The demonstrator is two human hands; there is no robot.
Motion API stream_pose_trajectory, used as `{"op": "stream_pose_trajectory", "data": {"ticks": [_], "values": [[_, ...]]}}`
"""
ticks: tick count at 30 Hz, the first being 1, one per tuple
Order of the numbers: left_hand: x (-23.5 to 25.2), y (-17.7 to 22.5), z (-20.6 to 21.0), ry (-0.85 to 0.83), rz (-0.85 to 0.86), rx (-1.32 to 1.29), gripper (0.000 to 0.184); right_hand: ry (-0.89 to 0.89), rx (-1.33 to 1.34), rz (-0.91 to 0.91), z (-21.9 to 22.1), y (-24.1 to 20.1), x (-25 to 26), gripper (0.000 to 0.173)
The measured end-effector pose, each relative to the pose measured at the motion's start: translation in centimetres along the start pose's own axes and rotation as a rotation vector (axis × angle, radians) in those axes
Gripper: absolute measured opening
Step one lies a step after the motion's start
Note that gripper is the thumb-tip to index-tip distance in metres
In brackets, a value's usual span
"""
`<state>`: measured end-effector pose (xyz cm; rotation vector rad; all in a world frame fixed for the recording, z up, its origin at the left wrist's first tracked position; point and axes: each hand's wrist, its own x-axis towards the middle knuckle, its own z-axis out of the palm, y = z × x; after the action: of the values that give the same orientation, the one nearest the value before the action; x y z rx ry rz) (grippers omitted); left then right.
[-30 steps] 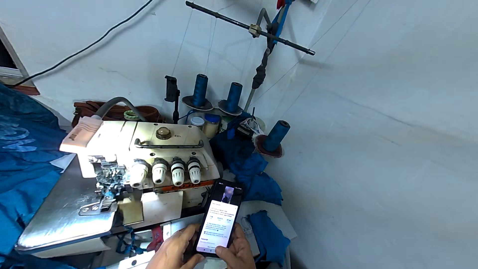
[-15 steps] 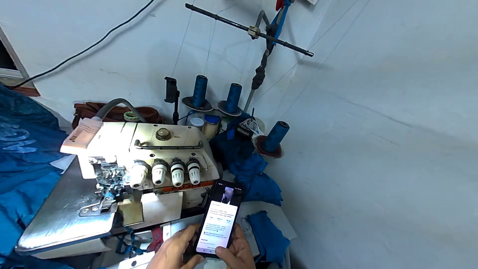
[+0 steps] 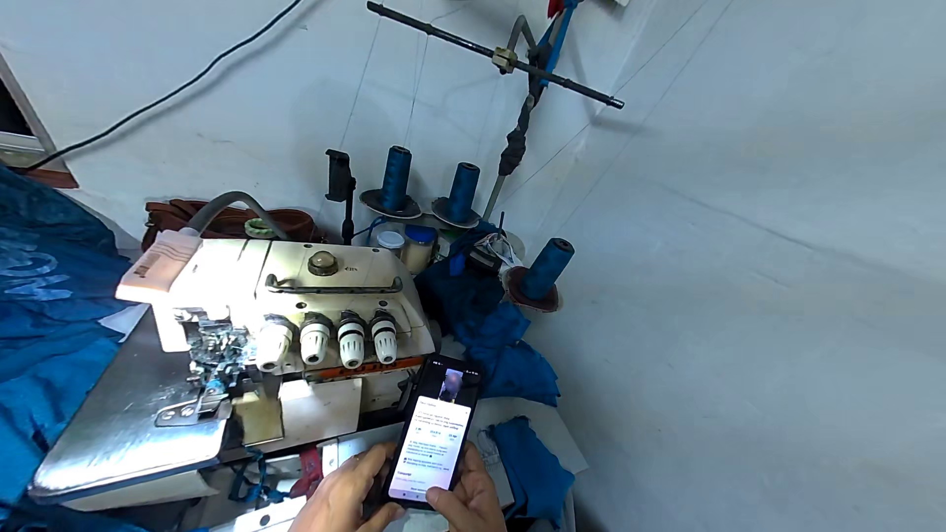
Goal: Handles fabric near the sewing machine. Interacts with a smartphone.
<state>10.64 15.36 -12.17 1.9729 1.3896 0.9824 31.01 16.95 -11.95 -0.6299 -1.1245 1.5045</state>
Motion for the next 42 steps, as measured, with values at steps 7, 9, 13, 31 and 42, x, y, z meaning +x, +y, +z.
{"op": "stream_pose_trajectory", "data": {"ticks": [7,9,13,31,42], "values": [[-0.01,0.08,0.01,0.012,0.01,0.003,0.053,-0.007,0.004,-0.005,-0.06,0.04,0.02,0.056],[0.02,0.07,0.0,0.01,0.011,0.002,0.052,-0.005,0.01,-0.004,-0.02,0.02,0.02,0.056],[0.01,0.05,0.04,0.014,0.007,-0.004,0.052,-0.002,0.012,-0.007,-0.02,0.04,0.0,0.057],[0.01,-0.02,0.05,0.016,0.017,0.007,0.051,-0.005,0.012,-0.006,-0.03,0.03,0.0,0.056],[0.07,0.16,-0.16,-0.006,0.011,0.003,0.053,-0.002,0.004,-0.01,-0.14,0.14,0.0,0.056]]}}
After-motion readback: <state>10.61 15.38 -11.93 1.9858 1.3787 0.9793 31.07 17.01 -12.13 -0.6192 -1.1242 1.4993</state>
